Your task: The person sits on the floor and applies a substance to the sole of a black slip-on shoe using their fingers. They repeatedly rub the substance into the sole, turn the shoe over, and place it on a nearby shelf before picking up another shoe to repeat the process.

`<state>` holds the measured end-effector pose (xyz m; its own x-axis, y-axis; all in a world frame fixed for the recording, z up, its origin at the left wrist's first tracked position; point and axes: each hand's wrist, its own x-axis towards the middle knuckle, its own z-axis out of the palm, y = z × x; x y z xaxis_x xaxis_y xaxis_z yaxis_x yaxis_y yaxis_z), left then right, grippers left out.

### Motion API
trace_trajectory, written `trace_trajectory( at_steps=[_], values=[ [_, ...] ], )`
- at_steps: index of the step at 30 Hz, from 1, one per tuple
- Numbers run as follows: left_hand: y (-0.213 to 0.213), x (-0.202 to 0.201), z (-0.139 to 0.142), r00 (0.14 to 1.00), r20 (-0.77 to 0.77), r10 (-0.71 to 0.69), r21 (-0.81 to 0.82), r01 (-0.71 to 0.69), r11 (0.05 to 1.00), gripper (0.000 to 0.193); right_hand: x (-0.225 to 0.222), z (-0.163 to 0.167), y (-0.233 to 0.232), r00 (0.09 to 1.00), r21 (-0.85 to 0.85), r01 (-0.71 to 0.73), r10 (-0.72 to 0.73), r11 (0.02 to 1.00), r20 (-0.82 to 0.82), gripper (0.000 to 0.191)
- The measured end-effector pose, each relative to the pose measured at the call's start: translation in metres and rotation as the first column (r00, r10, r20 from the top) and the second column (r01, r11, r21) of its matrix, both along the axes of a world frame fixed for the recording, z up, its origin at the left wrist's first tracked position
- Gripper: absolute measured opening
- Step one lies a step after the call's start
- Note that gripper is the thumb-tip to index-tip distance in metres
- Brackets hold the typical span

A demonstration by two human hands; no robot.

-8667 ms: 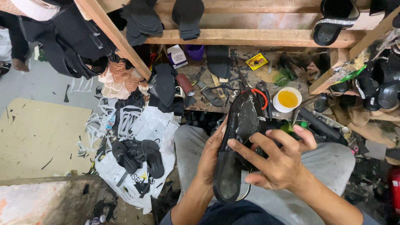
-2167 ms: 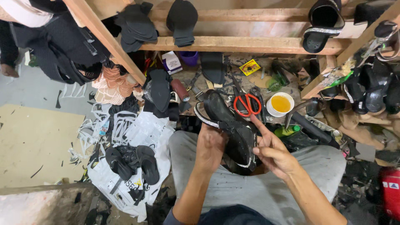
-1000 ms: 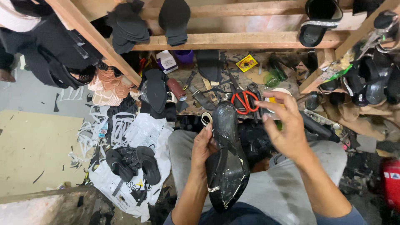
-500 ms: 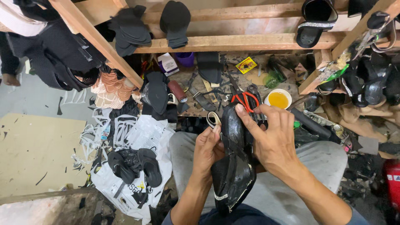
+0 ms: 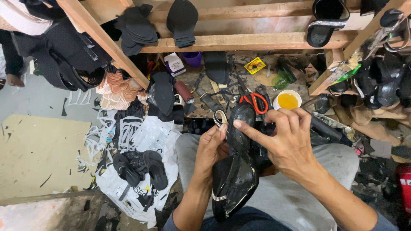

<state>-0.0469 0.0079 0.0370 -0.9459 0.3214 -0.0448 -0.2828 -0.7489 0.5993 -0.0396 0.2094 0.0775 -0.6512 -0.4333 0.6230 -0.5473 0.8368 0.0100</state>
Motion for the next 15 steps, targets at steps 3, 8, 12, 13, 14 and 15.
trace_trajectory(
  at_steps=[3, 8, 12, 13, 14, 15],
  values=[
    [-0.0017, -0.0019, -0.0012, 0.999, 0.038, 0.006, -0.037, -0.004, 0.999, 0.024, 0.0029, -0.0008, 0.0024, 0.999, 0.032, -0.017, 0.018, 0.999, -0.029, 0.065],
    [-0.0036, 0.0001, -0.0021, 0.998, 0.054, -0.028, -0.034, 0.030, 0.999, 0.024, 0.0034, -0.0015, 0.0059, 0.997, 0.106, -0.030, 0.037, 0.994, -0.063, 0.066],
    [-0.0052, -0.0010, -0.0049, 0.998, 0.043, -0.044, -0.041, 0.046, 0.998, 0.026, 0.0042, -0.0017, 0.0088, 0.991, 0.133, -0.025, 0.042, 0.991, -0.125, 0.065],
    [-0.0053, -0.0003, -0.0062, 0.998, 0.029, -0.063, -0.026, 0.064, 0.998, 0.025, 0.0048, -0.0016, 0.0095, 0.994, 0.126, -0.036, 0.048, 0.991, -0.098, 0.063],
    [-0.0048, 0.0006, -0.0077, 0.997, 0.048, -0.054, -0.027, 0.055, 0.998, 0.026, 0.0052, -0.0017, 0.0105, 0.995, 0.120, -0.048, 0.058, 0.992, -0.078, 0.061],
    [-0.0052, -0.0003, -0.0091, 0.998, 0.054, -0.042, -0.031, 0.044, 0.999, 0.026, 0.0053, -0.0017, 0.0107, 0.993, 0.128, -0.070, 0.081, 0.989, -0.083, 0.061]
  ],
)
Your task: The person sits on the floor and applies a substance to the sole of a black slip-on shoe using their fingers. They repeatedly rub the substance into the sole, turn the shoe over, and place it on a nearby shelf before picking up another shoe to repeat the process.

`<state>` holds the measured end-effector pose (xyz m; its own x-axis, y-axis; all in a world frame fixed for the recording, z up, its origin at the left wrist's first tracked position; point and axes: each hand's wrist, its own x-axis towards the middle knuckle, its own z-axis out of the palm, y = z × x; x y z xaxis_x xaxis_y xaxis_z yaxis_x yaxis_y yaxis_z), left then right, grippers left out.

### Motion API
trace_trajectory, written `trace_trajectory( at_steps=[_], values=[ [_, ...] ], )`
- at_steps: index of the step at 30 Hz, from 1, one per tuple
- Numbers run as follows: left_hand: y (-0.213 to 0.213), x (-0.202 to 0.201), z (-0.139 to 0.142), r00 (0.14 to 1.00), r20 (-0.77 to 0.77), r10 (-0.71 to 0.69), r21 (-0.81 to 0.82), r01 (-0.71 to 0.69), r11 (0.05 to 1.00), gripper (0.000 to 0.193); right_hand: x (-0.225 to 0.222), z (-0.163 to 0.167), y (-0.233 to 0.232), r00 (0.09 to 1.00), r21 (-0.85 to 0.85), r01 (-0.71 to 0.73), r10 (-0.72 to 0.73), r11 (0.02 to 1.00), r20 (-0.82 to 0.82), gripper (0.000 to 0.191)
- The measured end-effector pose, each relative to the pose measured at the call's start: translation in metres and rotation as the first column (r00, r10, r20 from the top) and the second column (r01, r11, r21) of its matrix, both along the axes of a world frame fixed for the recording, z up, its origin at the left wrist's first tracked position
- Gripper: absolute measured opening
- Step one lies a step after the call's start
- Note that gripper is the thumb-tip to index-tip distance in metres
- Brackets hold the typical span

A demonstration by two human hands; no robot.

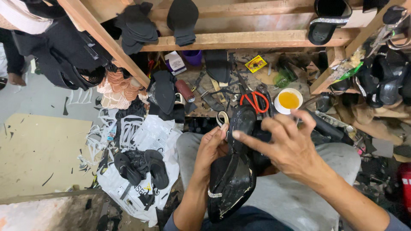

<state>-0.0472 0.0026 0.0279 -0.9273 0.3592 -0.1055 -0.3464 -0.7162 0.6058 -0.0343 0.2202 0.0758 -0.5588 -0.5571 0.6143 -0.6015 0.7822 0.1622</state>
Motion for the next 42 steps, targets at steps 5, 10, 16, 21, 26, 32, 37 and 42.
trace_trajectory(
  at_steps=[5, 10, 16, 21, 26, 32, 37, 42],
  values=[
    [-0.001, -0.001, -0.008, 1.000, -0.008, -0.018, -0.027, 0.018, 0.999, 0.026, -0.006, -0.004, -0.001, 0.999, -0.027, 0.045, -0.046, 0.999, -0.029, 0.059],
    [-0.003, -0.004, -0.018, 0.999, 0.048, -0.015, 0.014, 0.015, 1.000, 0.027, -0.012, -0.012, -0.008, 0.993, -0.090, 0.112, -0.109, 0.990, 0.041, 0.066],
    [0.001, -0.015, -0.033, 0.989, 0.151, 0.003, -0.077, 0.009, 0.997, 0.033, -0.004, -0.014, -0.012, 0.997, -0.192, 0.031, -0.016, 0.981, 0.078, 0.058],
    [0.001, -0.003, -0.026, 0.999, -0.002, 0.036, 0.014, -0.036, 0.999, 0.029, -0.001, -0.012, -0.008, 0.994, -0.235, -0.019, 0.043, 0.972, 0.096, 0.062],
    [0.000, -0.002, -0.021, 1.000, 0.021, 0.004, -0.005, -0.003, 1.000, 0.028, -0.007, -0.014, -0.002, 0.965, -0.370, -0.077, 0.163, 0.926, 0.207, 0.071],
    [0.002, -0.007, -0.030, 1.000, -0.029, -0.001, -0.013, 0.001, 1.000, 0.029, -0.006, -0.021, -0.004, 0.998, -0.205, -0.044, 0.054, 0.978, 0.044, 0.065],
    [0.001, -0.001, -0.022, 1.000, 0.010, -0.013, -0.032, 0.013, 0.999, 0.030, -0.003, -0.021, -0.002, 1.000, -0.103, -0.018, 0.017, 0.995, -0.009, 0.058],
    [0.002, 0.000, -0.032, 0.997, 0.067, -0.037, -0.021, 0.038, 0.999, 0.030, -0.010, -0.017, -0.003, 0.995, -0.138, 0.055, -0.043, 0.989, 0.087, 0.062]
  ],
)
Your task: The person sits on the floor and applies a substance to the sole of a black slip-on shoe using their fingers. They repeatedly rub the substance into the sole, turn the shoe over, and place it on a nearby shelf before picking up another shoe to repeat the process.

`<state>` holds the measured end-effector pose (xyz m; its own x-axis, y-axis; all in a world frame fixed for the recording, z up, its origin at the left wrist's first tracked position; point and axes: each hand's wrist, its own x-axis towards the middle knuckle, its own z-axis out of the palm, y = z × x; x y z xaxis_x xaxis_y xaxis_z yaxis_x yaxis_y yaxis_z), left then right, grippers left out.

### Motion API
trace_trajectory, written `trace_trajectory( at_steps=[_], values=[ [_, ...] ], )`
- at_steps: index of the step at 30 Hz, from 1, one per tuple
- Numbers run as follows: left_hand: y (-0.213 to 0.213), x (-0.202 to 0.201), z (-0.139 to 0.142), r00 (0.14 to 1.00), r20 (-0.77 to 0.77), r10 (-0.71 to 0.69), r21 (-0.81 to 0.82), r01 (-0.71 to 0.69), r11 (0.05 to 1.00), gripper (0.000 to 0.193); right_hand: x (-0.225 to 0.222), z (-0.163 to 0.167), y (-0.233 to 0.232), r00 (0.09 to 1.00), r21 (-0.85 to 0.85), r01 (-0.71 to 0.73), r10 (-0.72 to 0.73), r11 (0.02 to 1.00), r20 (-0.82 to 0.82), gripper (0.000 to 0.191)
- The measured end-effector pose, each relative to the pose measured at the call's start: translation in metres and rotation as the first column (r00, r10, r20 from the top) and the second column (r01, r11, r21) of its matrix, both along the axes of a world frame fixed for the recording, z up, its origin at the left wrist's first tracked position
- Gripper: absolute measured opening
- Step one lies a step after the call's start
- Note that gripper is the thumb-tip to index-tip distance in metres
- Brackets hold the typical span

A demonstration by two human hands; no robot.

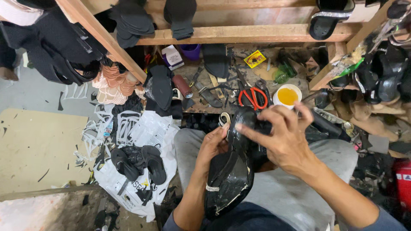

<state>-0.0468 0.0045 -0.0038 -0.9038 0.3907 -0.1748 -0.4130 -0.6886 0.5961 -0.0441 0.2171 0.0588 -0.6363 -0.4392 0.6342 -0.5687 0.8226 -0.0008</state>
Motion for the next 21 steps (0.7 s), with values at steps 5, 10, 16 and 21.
trace_trajectory(
  at_steps=[5, 10, 16, 21],
  values=[
    [0.001, -0.019, -0.056, 0.999, 0.022, 0.027, -0.004, -0.027, 1.000, 0.037, 0.002, -0.010, -0.010, 0.994, -0.101, 0.105, -0.106, 0.989, 0.002, 0.060],
    [0.000, -0.058, -0.109, 0.986, -0.070, -0.150, 0.002, 0.150, 0.989, 0.053, -0.039, -0.044, 0.030, 0.869, -0.473, 0.025, 0.215, 0.881, 0.446, 0.055],
    [-0.009, -0.062, -0.120, 0.970, 0.234, -0.065, 0.191, 0.020, 0.981, 0.061, -0.110, -0.104, 0.088, 0.846, -0.162, 0.426, -0.328, 0.890, 0.420, 0.053],
    [-0.012, -0.053, -0.107, 0.989, 0.135, 0.064, 0.022, -0.067, 0.997, 0.056, -0.114, -0.117, 0.090, 0.778, 0.151, 0.410, -0.431, 0.900, 0.458, 0.055]
  ],
)
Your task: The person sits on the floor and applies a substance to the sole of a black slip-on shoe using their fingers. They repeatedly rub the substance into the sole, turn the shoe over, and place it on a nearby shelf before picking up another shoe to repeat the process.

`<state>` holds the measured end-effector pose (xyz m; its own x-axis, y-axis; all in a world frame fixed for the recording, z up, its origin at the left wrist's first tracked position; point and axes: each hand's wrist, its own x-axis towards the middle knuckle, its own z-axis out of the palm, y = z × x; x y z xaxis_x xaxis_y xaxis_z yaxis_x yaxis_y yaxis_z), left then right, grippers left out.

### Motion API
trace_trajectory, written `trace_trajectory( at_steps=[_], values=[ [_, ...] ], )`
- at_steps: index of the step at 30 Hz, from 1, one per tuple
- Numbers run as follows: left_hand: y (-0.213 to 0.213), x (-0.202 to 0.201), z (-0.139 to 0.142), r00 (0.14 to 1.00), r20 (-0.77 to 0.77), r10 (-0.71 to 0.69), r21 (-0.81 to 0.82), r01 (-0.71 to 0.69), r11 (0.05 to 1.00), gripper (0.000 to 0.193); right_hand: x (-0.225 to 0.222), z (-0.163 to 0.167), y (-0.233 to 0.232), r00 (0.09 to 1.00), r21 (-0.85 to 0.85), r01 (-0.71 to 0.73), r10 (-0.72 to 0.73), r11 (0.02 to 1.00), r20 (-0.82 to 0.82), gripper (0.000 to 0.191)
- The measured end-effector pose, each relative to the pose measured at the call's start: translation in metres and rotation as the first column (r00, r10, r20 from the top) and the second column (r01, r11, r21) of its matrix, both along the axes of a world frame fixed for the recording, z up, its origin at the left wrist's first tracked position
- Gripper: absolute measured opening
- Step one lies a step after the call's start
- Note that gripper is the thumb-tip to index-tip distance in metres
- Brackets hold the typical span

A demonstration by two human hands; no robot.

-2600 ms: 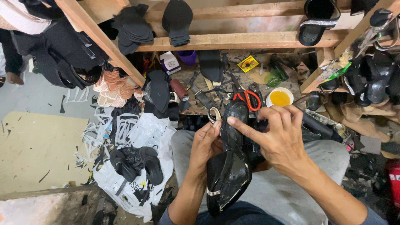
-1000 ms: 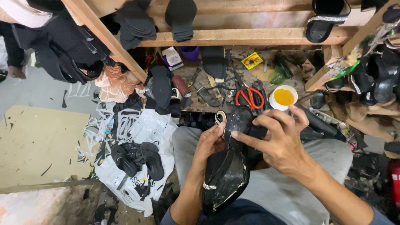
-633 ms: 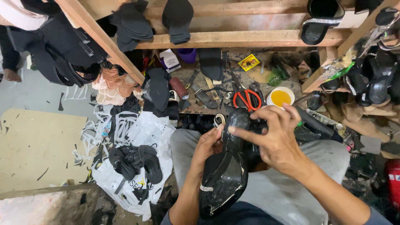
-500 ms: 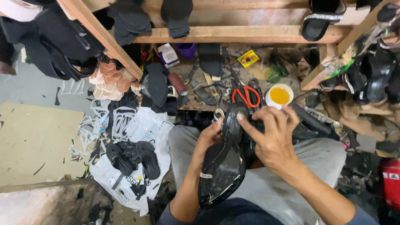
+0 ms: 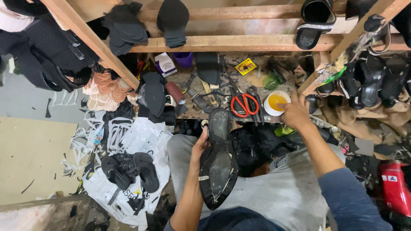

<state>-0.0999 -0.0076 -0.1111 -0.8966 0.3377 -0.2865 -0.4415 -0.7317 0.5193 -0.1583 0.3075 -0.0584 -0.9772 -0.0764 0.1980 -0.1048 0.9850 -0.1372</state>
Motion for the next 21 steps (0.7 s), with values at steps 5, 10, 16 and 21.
trace_trajectory(
  at_steps=[5, 10, 16, 21],
  values=[
    [0.002, 0.023, 0.041, 0.996, -0.063, -0.059, 0.167, 0.069, 0.984, 0.046, 0.030, 0.015, -0.013, 0.998, -0.313, 0.006, 0.015, 0.950, 0.065, 0.030],
    [0.024, 0.016, 0.066, 0.993, -0.109, -0.039, 0.072, 0.047, 0.996, 0.043, 0.076, 0.058, -0.058, 0.927, -0.846, -0.346, 0.283, 0.405, -0.244, 0.040],
    [0.038, -0.006, 0.068, 0.991, -0.136, -0.006, 0.059, 0.014, 0.998, 0.044, 0.111, 0.091, -0.107, 0.866, -0.763, -0.497, 0.297, 0.413, -0.403, 0.061],
    [0.021, 0.005, 0.084, 0.999, -0.049, -0.017, 0.167, 0.025, 0.986, 0.050, 0.156, 0.075, -0.118, 0.727, -0.212, -0.587, 0.394, 0.781, -0.563, 0.069]
  ],
)
